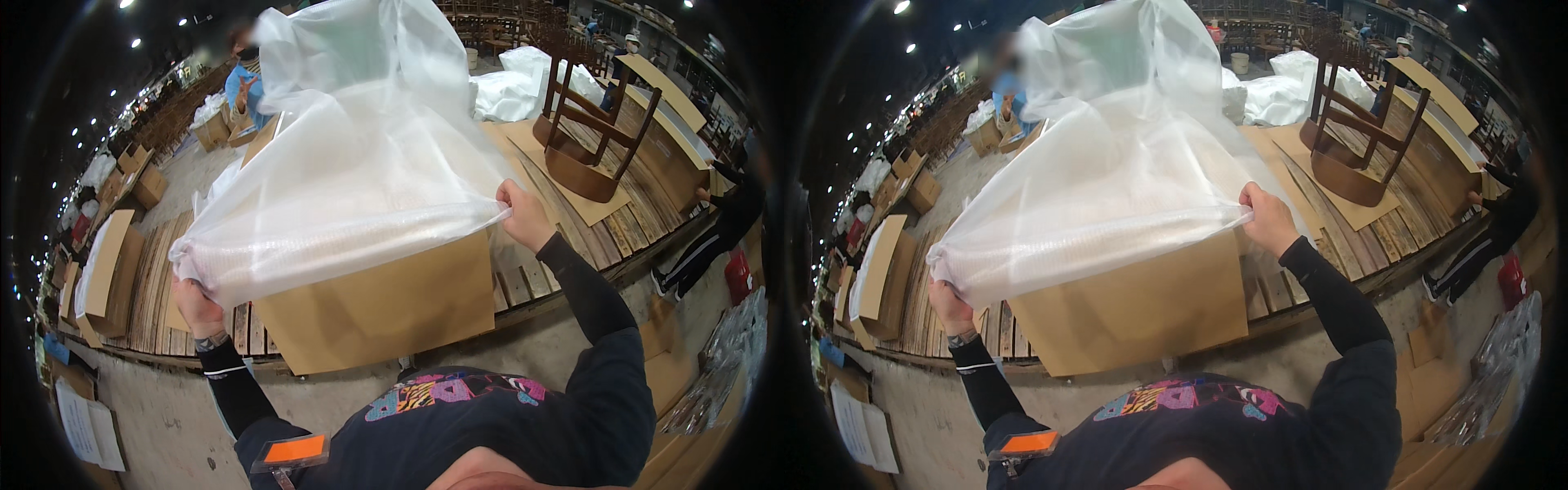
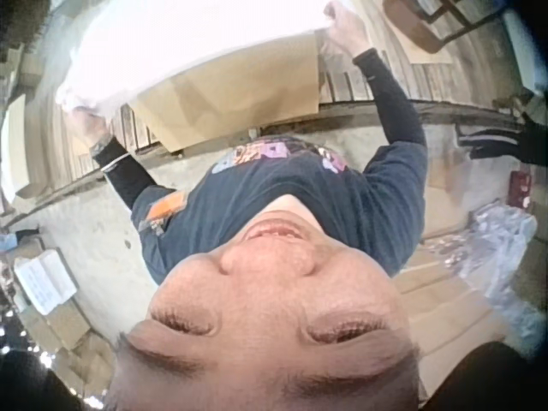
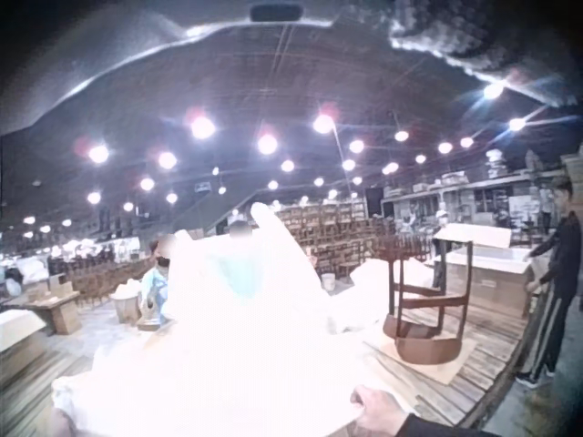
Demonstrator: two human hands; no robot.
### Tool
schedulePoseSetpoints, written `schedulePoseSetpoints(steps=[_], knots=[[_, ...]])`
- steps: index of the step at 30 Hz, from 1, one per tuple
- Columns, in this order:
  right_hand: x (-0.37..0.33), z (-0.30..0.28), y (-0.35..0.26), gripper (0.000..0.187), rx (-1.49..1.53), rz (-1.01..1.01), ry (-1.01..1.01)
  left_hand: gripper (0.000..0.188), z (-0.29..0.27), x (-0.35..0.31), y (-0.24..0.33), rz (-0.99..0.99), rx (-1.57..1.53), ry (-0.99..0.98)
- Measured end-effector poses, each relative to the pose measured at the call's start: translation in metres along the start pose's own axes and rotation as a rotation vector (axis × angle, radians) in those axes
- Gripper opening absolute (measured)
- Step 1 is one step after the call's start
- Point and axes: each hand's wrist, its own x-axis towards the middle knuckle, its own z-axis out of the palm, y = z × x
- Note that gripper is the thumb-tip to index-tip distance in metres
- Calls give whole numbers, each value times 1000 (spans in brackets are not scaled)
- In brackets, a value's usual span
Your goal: The person places a wooden chair frame into a large cardboard box, covers it with a white protective sheet, and adds a smaller cardboard box on top. The person repeats this packing sequence multiple times in a warehouse setting.
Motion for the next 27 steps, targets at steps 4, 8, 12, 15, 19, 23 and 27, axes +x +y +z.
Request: schedulePoseSetpoints(steps=[4, 8, 12, 15, 19, 23, 27], knots=[[-3, -11, -3, 16, -17, -169, 89, 38, -6, 26, 20, 64, -12, 58], [15, -15, -3, 11, -104, -331, 195, 43, -26, 67, 32, -3, -23, 101], [55, -1, -4, 11, -69, -332, 197, 52, -54, 124, 14, -106, -57, 80], [80, 26, -9, 12, -98, -307, 157, 56, -86, 161, -15, -190, -29, 120], [102, 64, -10, 9, -68, -367, 240, 52, -132, 194, -64, -210, -76, 31], [122, 82, -5, 15, -180, -320, 153, 44, -161, 221, -100, -302, 116, 227], [129, 87, -2, 17, -123, -302, 25, 35, -197, 246, -128, -312, 140, 310]])
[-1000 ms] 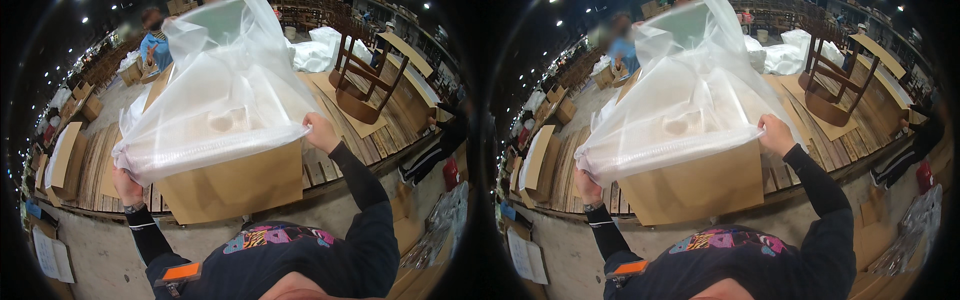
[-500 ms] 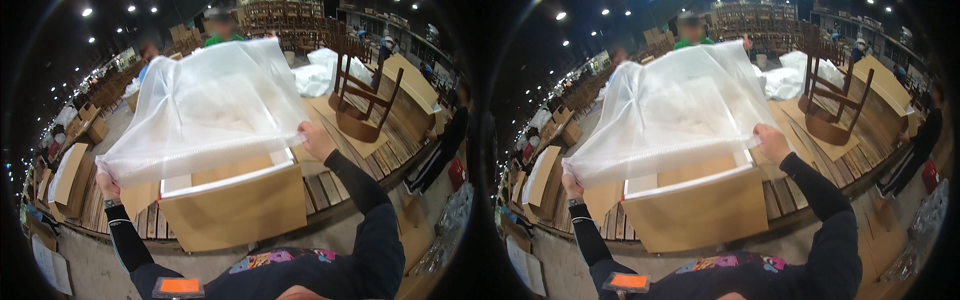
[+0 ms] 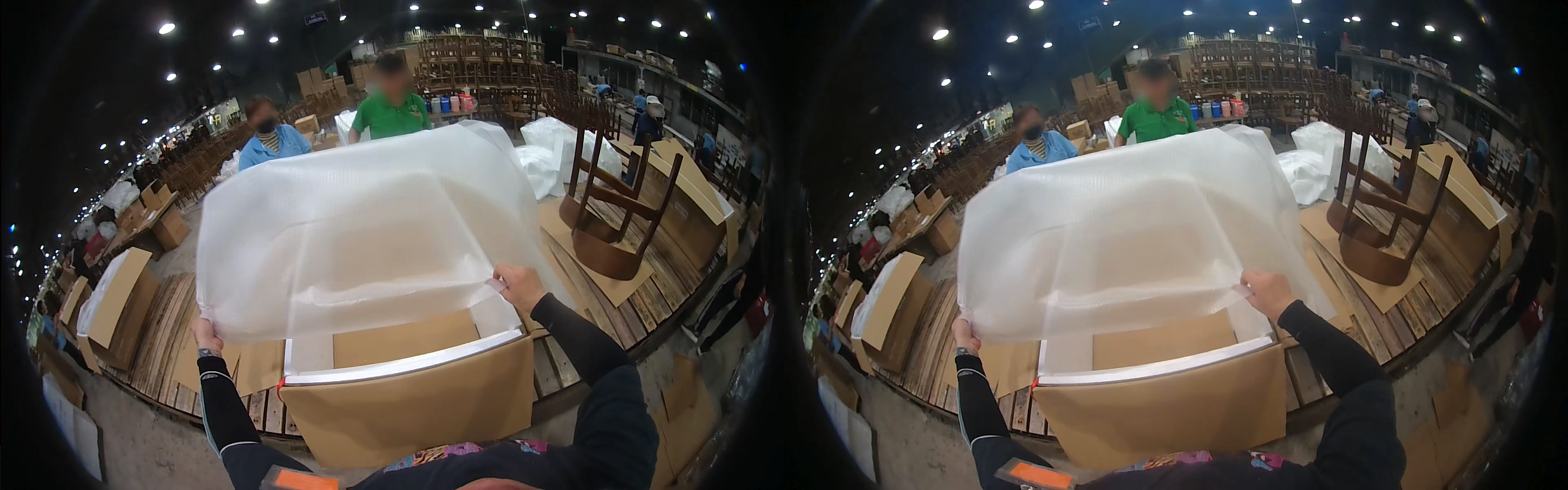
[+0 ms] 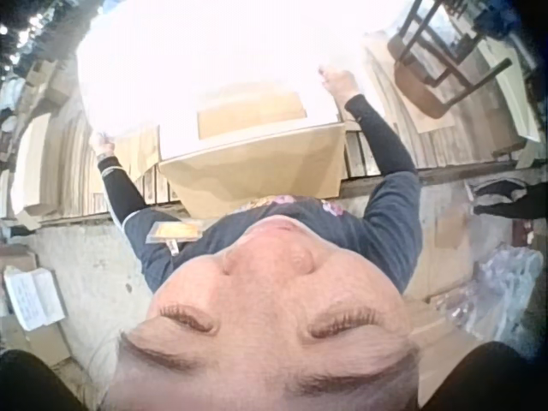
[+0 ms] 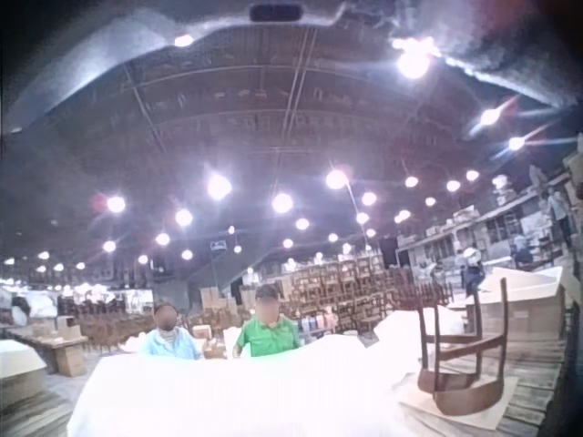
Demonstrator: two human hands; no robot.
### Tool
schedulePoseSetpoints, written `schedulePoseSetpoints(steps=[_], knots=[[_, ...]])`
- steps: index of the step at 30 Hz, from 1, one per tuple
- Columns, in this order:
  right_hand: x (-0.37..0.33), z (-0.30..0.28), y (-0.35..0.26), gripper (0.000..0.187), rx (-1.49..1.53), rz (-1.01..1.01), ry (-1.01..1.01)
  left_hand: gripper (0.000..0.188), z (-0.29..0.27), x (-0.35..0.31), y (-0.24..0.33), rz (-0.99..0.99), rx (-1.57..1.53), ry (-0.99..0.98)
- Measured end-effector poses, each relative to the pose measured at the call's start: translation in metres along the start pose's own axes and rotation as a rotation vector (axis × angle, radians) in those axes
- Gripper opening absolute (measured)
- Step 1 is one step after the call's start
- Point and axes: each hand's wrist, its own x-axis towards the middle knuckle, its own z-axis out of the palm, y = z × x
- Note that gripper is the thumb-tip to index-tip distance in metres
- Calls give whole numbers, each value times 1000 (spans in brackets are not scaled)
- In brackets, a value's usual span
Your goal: The person places a wooden chair frame into a large cardboard box, covers it with a white protective sheet, and adds a smaller cardboard box on top. The person repeats this packing sequence multiple times in a warehouse setting.
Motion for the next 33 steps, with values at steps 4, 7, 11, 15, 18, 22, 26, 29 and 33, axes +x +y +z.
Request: schedulePoseSetpoints(steps=[4, 7, 11, 15, 18, 22, 26, 29, 33], knots=[[-5, 3, 0, 13, 74, -54, 3, 32, -33, 45, -26, -23, -46, 38], [-11, 6, 3, 16, 81, 121, -24, 34, -46, 58, -48, -86, -115, 73], [-15, 10, 13, 12, -14, 136, 70, 51, -43, 27, -60, 15, -273, -124], [-16, 7, 22, 11, -204, 215, -32, 72, -35, -26, -43, -165, -573, 59], [-18, 1, 27, 12, -207, 114, -117, 79, -41, -42, -37, -137, -457, -250], [-23, -7, 37, 20, -150, 35, -191, 52, -70, -30, -51, -11, 191, -104], [-25, -7, 55, 24, -212, -9, -132, 45, -101, -10, -59, -118, 381, -81], [-25, -2, 68, 24, -258, 32, -116, 41, -103, -3, -59, -143, 331, -126], [-24, 6, 74, 29, -202, 97, -50, 36, -95, 2, -59, -200, 382, -118]])
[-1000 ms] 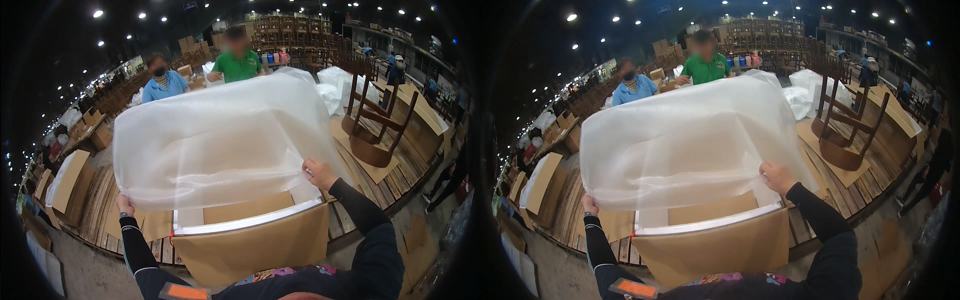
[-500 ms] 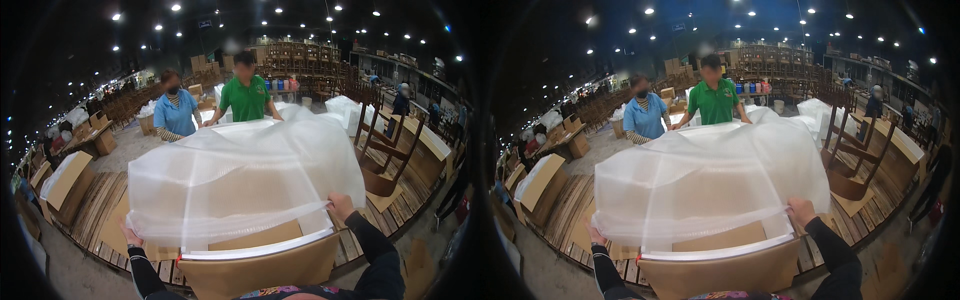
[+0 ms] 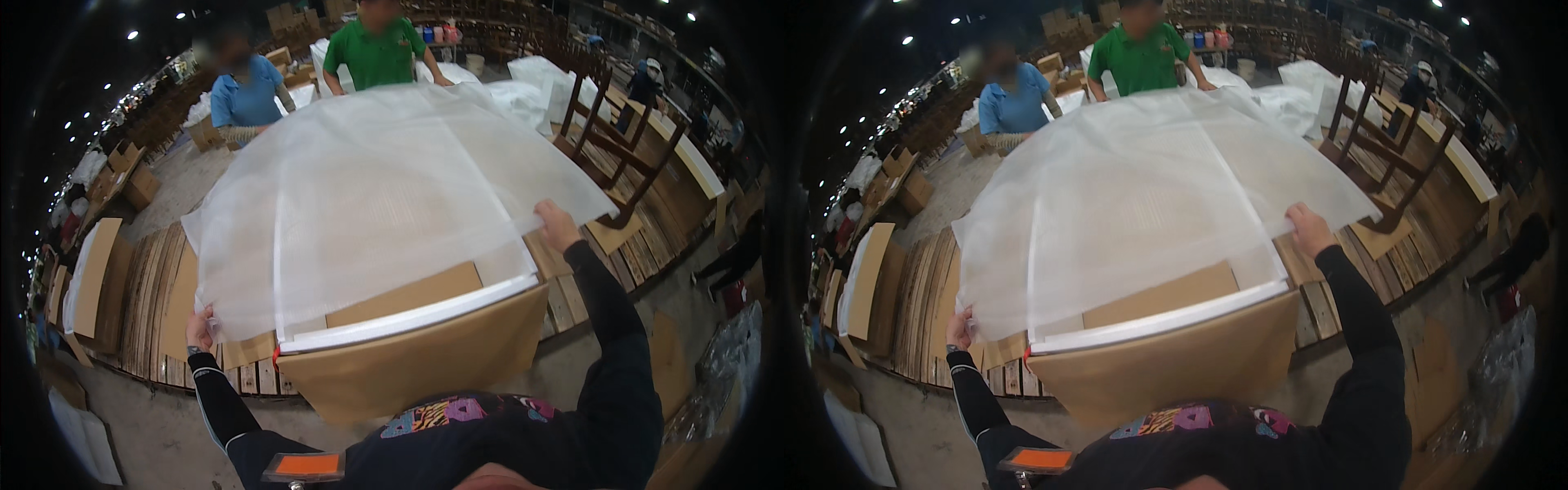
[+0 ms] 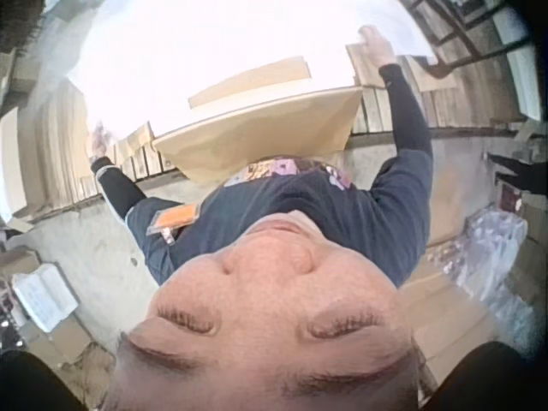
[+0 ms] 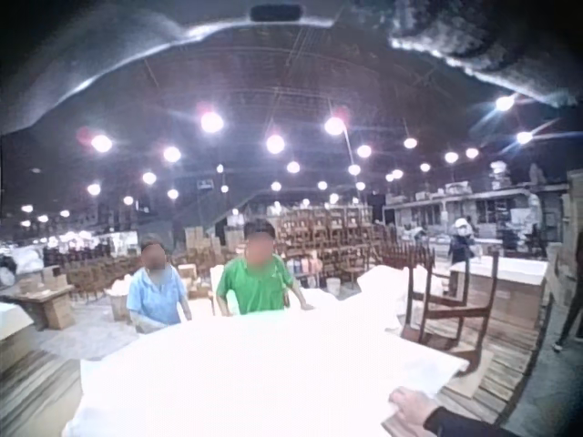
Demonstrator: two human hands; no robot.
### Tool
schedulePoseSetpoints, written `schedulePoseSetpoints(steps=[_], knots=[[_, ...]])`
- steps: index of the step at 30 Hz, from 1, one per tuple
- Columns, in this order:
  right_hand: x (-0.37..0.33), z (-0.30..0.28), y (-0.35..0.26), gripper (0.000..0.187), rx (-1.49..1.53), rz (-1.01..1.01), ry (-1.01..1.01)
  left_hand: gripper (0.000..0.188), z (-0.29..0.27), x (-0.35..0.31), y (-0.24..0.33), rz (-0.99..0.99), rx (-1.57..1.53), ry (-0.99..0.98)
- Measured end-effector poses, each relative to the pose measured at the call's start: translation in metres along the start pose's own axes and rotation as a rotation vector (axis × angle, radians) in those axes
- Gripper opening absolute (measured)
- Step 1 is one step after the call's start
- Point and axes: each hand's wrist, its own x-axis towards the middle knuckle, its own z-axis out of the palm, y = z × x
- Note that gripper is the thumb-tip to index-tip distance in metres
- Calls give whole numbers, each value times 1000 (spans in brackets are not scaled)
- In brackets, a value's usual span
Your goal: The person places a wooden chair frame into a large cardboard box, covers it with a white protective sheet, and adds a smaller cardboard box on top. The person repeats this packing sequence multiple times in a warehouse setting.
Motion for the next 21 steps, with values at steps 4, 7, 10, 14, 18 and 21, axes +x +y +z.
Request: schedulePoseSetpoints(steps=[4, 7, 10, 14, 18, 21], knots=[[-12, -5, -12, 27, 18, 107, -109, 31, -20, 13, -15, -99, 99, 10], [-34, -19, -29, 26, 43, 8, -116, 32, -54, 29, -34, -80, 104, 25], [-56, -32, -42, 24, 158, 44, -103, 32, -77, 47, -54, -84, 99, 194], [-65, -34, -49, 26, 198, -112, -170, 35, -77, 59, -60, 17, 226, 256], [-67, -42, -38, 40, 309, -129, -257, 51, -62, 48, -39, -176, 310, 108], [-89, -57, -20, 48, 456, -88, -134, 60, -40, 26, -12, -93, 246, 412]])
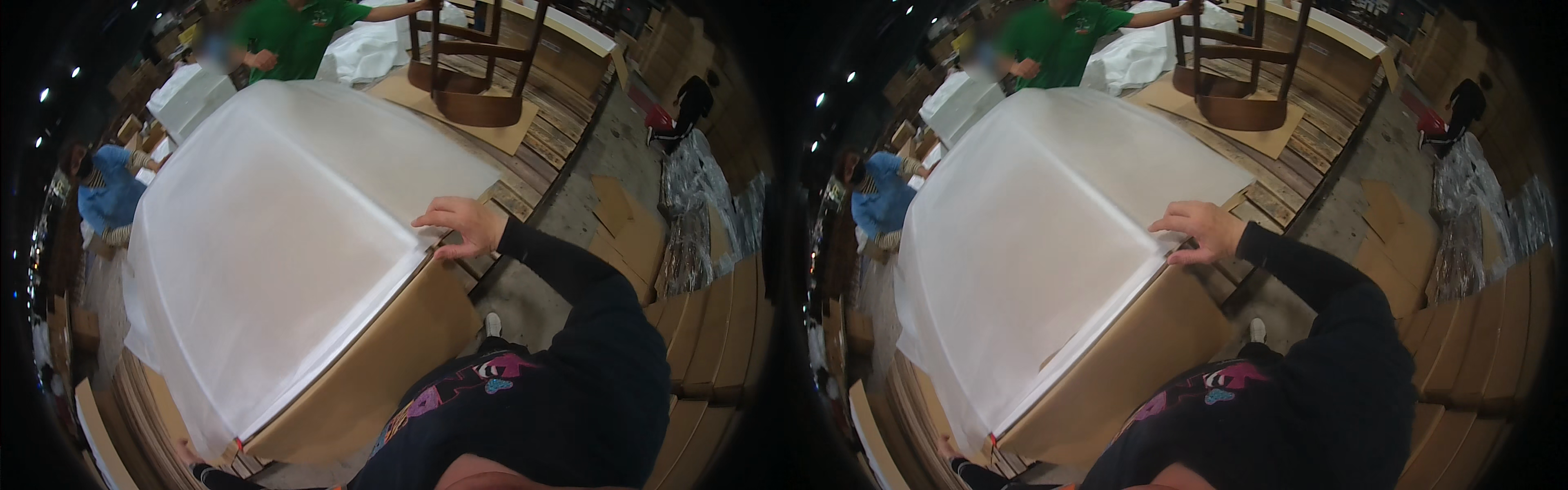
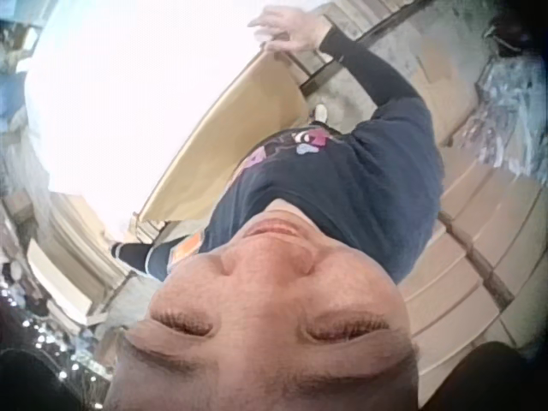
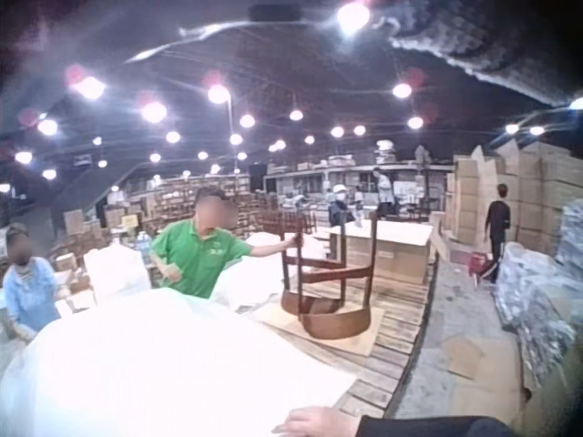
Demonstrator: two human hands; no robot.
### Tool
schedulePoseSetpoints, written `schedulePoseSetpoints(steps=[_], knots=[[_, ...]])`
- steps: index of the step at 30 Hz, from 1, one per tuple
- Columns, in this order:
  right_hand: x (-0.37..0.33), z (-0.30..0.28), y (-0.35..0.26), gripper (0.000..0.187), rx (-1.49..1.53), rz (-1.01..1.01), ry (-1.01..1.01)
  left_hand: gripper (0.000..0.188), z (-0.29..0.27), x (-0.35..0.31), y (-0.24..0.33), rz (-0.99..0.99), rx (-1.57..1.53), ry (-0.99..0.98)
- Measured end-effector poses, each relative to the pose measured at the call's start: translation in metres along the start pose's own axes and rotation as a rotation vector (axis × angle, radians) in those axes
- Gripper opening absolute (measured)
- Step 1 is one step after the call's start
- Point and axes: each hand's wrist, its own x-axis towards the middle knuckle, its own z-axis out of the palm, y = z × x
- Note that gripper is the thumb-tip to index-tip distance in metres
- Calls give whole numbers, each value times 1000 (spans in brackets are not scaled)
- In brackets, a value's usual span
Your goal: The person places a wooden chair frame into a large cardboard box, covers it with a white protective sheet, and adds a smaller cardboard box on top. The person repeats this packing sequence multiple times in a warehouse setting.
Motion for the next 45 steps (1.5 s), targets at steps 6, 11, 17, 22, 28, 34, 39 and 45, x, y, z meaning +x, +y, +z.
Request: schedulePoseSetpoints(steps=[6, 11, 17, 22, 28, 34, 39, 45], knots=[[-93, -42, 104, 47, 173, 215, 502, 48, 83, -183, 82, 680, -1, 405], [-179, -68, 279, 31, 540, 545, 772, 61, 208, -507, 122, 1102, -84, 281], [-315, -76, 424, 33, 701, 1106, 920, 46, 357, -789, 108, 1199, -282, -438], [-416, -52, 441, 23, 941, 1501, 1078, 57, 421, -804, 113, 1314, 457, -234], [-404, -19, 402, 24, 1122, 1525, 1059, 88, 455, -771, 78, 1122, 1129, -432], [-328, -18, 365, 27, 1219, 1268, 830, 91, 458, -765, 59, 1216, 1139, -321], [-273, -8, 324, 28, 1293, 1165, 710, 87, 459, -761, 54, 1249, 1114, -302], [-250, 0, 279, 27, 1267, 1106, 574, 70, 464, -753, 43, 1259, 1051, -260]])
